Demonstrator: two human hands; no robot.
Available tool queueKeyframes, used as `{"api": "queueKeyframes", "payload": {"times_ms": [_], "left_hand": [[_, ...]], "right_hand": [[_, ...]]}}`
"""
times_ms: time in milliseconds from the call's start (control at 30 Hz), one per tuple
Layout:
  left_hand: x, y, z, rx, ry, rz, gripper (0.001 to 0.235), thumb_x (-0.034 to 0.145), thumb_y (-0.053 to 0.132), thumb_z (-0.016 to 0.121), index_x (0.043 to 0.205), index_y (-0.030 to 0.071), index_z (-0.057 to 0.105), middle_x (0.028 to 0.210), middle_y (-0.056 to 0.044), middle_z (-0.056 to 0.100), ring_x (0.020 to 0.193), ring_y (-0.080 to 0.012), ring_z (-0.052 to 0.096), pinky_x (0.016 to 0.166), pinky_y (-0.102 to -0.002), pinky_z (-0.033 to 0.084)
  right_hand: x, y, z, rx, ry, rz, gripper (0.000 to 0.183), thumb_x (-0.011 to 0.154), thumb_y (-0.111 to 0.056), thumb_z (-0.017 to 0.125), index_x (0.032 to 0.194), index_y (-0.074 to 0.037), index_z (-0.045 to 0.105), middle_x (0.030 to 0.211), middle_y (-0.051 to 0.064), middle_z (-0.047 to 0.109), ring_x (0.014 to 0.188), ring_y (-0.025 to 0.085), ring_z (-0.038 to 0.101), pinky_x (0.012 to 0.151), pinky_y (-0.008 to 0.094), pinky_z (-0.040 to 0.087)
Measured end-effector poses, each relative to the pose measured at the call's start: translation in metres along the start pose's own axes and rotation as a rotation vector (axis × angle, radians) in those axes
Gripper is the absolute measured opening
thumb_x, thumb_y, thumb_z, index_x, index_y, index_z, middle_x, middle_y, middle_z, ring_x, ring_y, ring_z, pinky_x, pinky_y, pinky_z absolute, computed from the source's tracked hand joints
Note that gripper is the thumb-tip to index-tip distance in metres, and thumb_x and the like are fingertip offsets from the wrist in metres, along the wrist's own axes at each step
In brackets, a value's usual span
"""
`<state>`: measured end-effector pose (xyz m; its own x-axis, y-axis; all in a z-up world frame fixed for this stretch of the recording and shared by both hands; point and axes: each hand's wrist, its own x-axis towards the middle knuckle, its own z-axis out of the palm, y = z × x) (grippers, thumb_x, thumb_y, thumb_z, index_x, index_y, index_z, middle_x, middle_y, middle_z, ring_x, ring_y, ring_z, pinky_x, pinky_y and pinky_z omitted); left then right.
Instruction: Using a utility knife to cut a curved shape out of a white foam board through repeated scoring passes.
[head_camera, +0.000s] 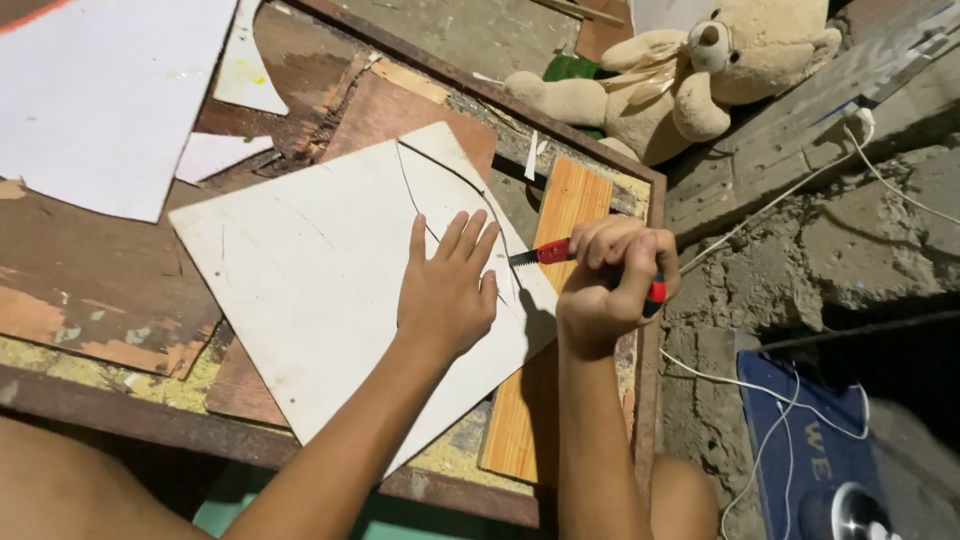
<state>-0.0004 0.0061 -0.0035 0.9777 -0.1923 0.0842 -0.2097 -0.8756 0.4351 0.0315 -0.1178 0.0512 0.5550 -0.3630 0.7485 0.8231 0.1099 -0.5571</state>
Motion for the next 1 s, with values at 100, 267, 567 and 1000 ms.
{"api": "queueKeyframes", "payload": {"times_ms": [100, 267, 567, 1000], "left_hand": [[0.000, 0.000, 0.004, 0.019, -0.014, 0.006, 0.065, 0.099, 0.035, 0.029, 0.160, 0.017, 0.038, 0.168, -0.008, 0.035, 0.157, -0.0232, 0.026, 0.127, -0.059, -0.001], [-0.001, -0.001, 0.004, 0.032, -0.039, -0.004, 0.064, 0.099, 0.035, 0.029, 0.160, 0.017, 0.039, 0.167, -0.008, 0.035, 0.157, -0.0237, 0.026, 0.126, -0.060, -0.001], [0.003, -0.001, 0.006, 0.056, -0.009, 0.006, 0.064, 0.099, 0.034, 0.030, 0.160, 0.018, 0.040, 0.167, -0.007, 0.036, 0.157, -0.0226, 0.027, 0.126, -0.060, -0.001], [-0.004, 0.003, -0.007, 0.095, -0.107, -0.020, 0.065, 0.100, 0.035, 0.024, 0.163, 0.020, 0.031, 0.171, -0.002, 0.027, 0.159, -0.0193, 0.020, 0.128, -0.057, -0.002]], "right_hand": [[-0.010, -0.001, -0.002, 0.056, 0.038, -0.033, 0.034, 0.102, -0.019, 0.043, 0.070, -0.014, 0.037, 0.050, 0.001, 0.030, 0.041, 0.017, 0.033, 0.048, 0.032, 0.041], [-0.018, 0.006, -0.021, 0.067, 0.130, 0.048, 0.030, 0.100, -0.025, 0.039, 0.072, -0.018, 0.031, 0.057, -0.004, 0.028, 0.046, 0.013, 0.030, 0.052, 0.030, 0.037], [-0.014, 0.014, -0.012, 0.065, 0.113, -0.042, 0.029, 0.098, -0.021, 0.040, 0.070, -0.019, 0.031, 0.053, -0.002, 0.024, 0.041, 0.014, 0.027, 0.046, 0.030, 0.035], [-0.027, 0.027, -0.026, 0.104, 0.117, -0.095, 0.027, 0.092, -0.016, 0.046, 0.069, -0.017, 0.032, 0.052, -0.002, 0.027, 0.041, 0.014, 0.029, 0.047, 0.029, 0.035]]}}
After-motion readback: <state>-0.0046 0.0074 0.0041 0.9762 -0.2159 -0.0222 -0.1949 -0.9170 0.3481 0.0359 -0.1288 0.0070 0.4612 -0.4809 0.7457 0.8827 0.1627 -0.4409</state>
